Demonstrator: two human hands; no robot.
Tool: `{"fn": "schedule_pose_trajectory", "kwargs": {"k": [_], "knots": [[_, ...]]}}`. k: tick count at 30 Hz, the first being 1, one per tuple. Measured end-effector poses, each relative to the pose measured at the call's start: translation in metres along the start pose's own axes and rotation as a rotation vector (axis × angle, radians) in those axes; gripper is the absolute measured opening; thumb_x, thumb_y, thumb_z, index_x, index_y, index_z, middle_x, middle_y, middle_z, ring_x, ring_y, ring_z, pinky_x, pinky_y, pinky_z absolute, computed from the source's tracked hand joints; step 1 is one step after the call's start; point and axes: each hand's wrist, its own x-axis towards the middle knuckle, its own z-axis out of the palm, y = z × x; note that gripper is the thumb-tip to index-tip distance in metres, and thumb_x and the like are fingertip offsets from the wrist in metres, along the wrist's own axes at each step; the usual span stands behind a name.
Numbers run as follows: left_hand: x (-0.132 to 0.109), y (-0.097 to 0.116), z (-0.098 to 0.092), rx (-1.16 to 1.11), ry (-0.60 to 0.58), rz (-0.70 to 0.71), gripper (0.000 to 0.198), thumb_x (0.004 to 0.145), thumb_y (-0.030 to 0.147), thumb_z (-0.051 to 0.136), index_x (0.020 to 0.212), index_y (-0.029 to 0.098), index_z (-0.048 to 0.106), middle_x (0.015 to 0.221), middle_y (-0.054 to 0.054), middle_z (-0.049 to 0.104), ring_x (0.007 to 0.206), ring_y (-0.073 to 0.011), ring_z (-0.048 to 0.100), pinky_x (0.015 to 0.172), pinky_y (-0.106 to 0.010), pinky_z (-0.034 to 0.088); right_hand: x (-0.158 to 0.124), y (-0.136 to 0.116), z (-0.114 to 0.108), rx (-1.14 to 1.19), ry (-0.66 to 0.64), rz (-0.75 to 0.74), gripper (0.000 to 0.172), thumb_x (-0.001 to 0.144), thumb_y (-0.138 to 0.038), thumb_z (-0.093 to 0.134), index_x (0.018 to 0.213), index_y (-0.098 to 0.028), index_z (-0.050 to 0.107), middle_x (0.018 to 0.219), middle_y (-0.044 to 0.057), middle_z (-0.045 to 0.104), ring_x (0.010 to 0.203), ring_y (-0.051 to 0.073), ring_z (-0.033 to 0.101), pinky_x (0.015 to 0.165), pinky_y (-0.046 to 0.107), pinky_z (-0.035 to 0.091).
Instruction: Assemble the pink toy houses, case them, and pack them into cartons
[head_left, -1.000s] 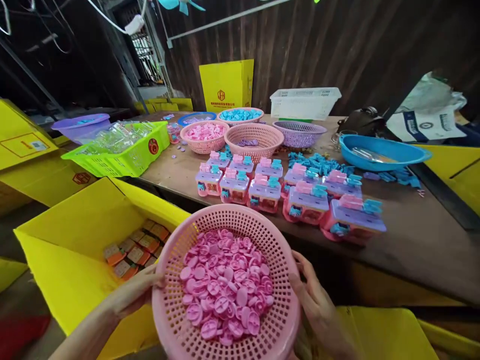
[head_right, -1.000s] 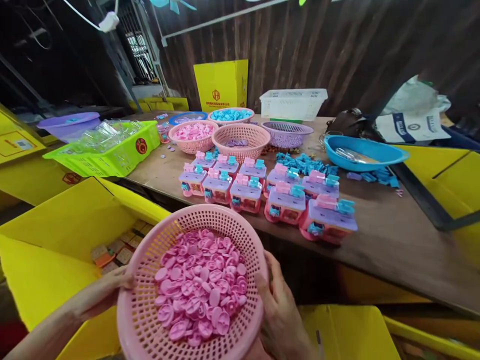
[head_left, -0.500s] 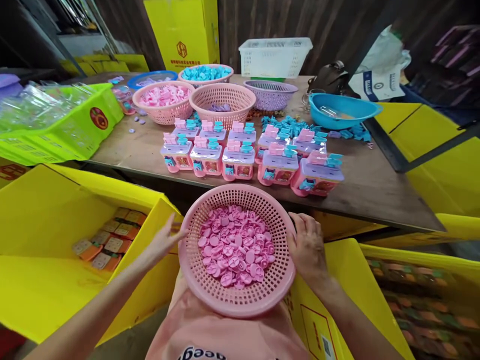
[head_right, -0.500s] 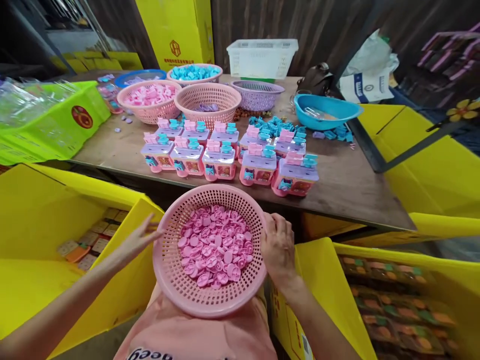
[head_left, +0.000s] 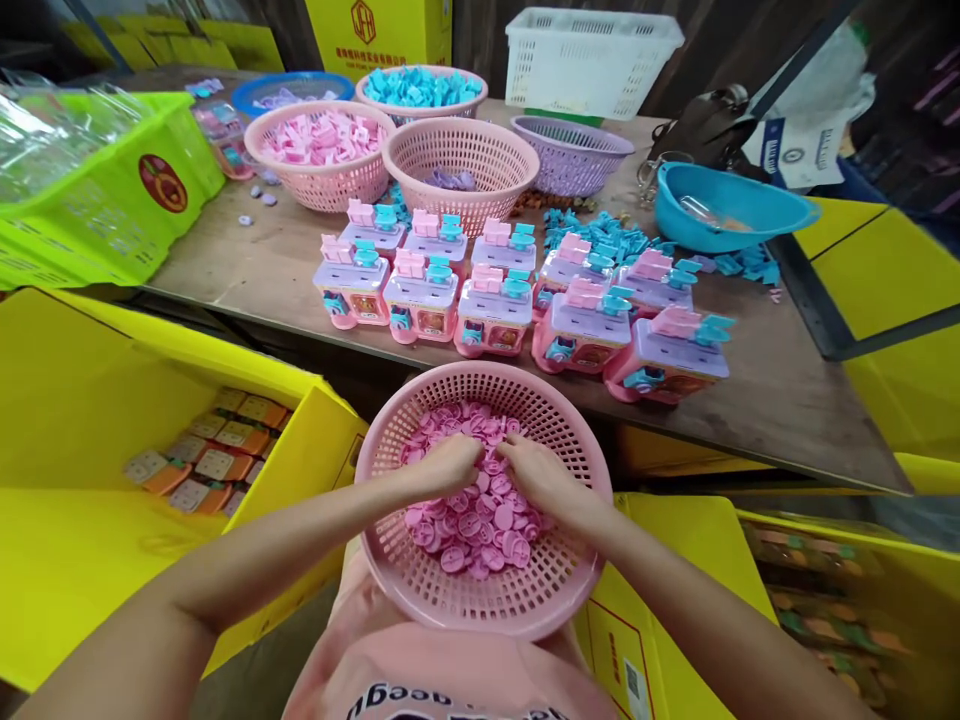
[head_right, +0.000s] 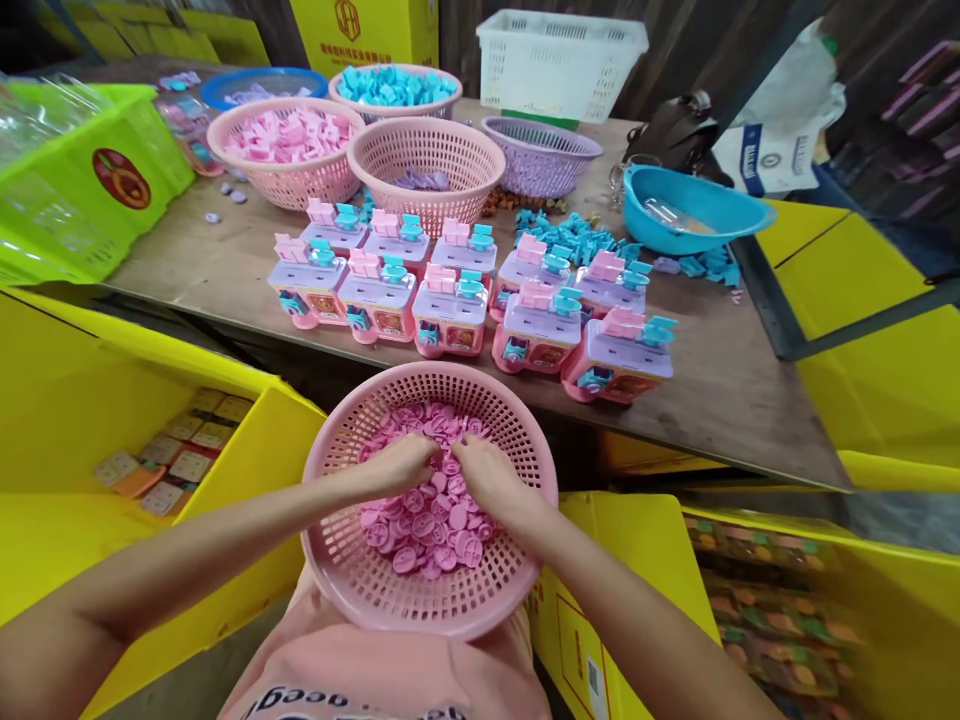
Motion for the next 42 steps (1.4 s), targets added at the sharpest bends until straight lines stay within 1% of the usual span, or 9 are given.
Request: {"fn": "schedule_pose_trajectory", "kwargs": {"k": [6, 12, 16, 19, 23, 31, 35, 38, 42], "knots": [[0.006, -0.009, -0.004, -0.031, -0.052, 0.001, 0.024, 0.066, 0.003, 0.051, 0.08, 0.013, 0.067, 0.076, -0.008, 0.069, 0.076, -0.0203, 0.064, 0.069, -0.026, 0.046, -0.009, 0.001, 0.013, 0.014, -0.059, -0.14, 0.023, 0.084, -0.012, 0.044, 0.1, -0.017, 0.06, 0.104, 0.01, 0.055, 0.088, 0.018, 0.056, 0.071, 0.027, 0.042], [0.015, -0.005, -0.001, -0.081, -0.029, 0.052, 0.032, 0.067, 0.003, 0.05, 0.092, 0.014, 0.068, 0.085, -0.008, 0.07, 0.082, -0.0201, 0.064, 0.07, -0.025, 0.046, -0.022, -0.006, 0.012, 0.16, 0.043, -0.114, 0.027, 0.087, -0.013, 0.036, 0.091, -0.017, 0.062, 0.105, 0.011, 0.056, 0.091, 0.018, 0.053, 0.077, 0.03, 0.042], [0.022, 0.006, 0.001, -0.084, 0.002, 0.1, 0.033, 0.068, 0.005, 0.052, 0.096, 0.014, 0.067, 0.087, -0.009, 0.068, 0.085, -0.0228, 0.063, 0.074, -0.028, 0.045, -0.037, 0.014, 0.0, 0.611, 0.204, 0.043, 0.024, 0.087, -0.026, 0.038, 0.086, -0.019, 0.062, 0.076, 0.003, 0.057, 0.065, 0.014, 0.051, 0.062, 0.027, 0.041], [0.027, 0.015, 0.006, -0.077, -0.015, 0.162, 0.025, 0.067, 0.012, 0.062, 0.09, 0.016, 0.068, 0.09, -0.009, 0.065, 0.081, -0.0233, 0.062, 0.071, -0.029, 0.045, -0.047, 0.031, -0.01, 1.034, 0.189, 0.198, 0.031, 0.082, -0.04, 0.046, 0.099, -0.019, 0.062, 0.055, -0.004, 0.046, 0.049, 0.011, 0.041, 0.046, 0.023, 0.032], [0.031, 0.023, 0.015, -0.072, -0.029, 0.196, 0.018, 0.066, 0.008, 0.061, 0.082, 0.015, 0.065, 0.089, -0.009, 0.063, 0.077, -0.0233, 0.061, 0.067, -0.029, 0.045, -0.052, 0.032, -0.017, 1.337, 0.17, 0.25, 0.037, 0.073, -0.045, 0.057, 0.1, -0.019, 0.061, 0.057, -0.006, 0.043, 0.048, 0.008, 0.037, 0.044, 0.02, 0.028], [0.028, 0.02, 0.004, -0.176, -0.009, 0.181, 0.019, 0.068, 0.005, 0.058, 0.08, 0.014, 0.069, 0.077, -0.006, 0.069, 0.075, -0.021, 0.063, 0.069, -0.027, 0.045, -0.043, 0.029, -0.003, 1.145, 0.442, 0.191, 0.033, 0.075, -0.044, 0.055, 0.097, -0.019, 0.052, 0.077, -0.001, 0.054, 0.064, 0.012, 0.05, 0.06, 0.025, 0.043], [0.023, 0.015, -0.011, -0.76, 0.041, -0.011, 0.024, 0.073, 0.028, 0.065, 0.091, 0.012, 0.07, 0.083, -0.006, 0.071, 0.076, -0.019, 0.063, 0.071, -0.027, 0.047, -0.042, 0.029, 0.001, 1.023, 0.555, 0.224, 0.031, 0.081, -0.046, 0.047, 0.097, -0.02, 0.05, 0.081, 0.002, 0.056, 0.073, 0.015, 0.053, 0.067, 0.028, 0.046], [0.019, 0.017, -0.014, -1.319, 0.041, -0.188, 0.03, 0.06, 0.032, 0.077, 0.082, 0.011, 0.071, 0.073, -0.004, 0.069, 0.069, -0.0144, 0.061, 0.075, -0.027, 0.047, -0.039, 0.019, -0.002, 0.996, 0.521, 0.219, 0.029, 0.084, -0.048, 0.042, 0.092, -0.021, 0.049, 0.084, 0.003, 0.056, 0.079, 0.017, 0.053, 0.073, 0.031, 0.046], [0.015, 0.029, -0.013, -1.672, 0.077, -0.24, 0.038, 0.043, 0.028, 0.087, 0.07, 0.011, 0.067, 0.07, -0.001, 0.064, 0.066, -0.01, 0.059, 0.077, -0.026, 0.047, -0.031, 0.003, -0.007, 1.121, 0.502, 0.203, 0.031, 0.086, -0.051, 0.038, 0.096, -0.022, 0.045, 0.075, 0.0, 0.053, 0.071, 0.016, 0.053, 0.069, 0.03, 0.047]]}}
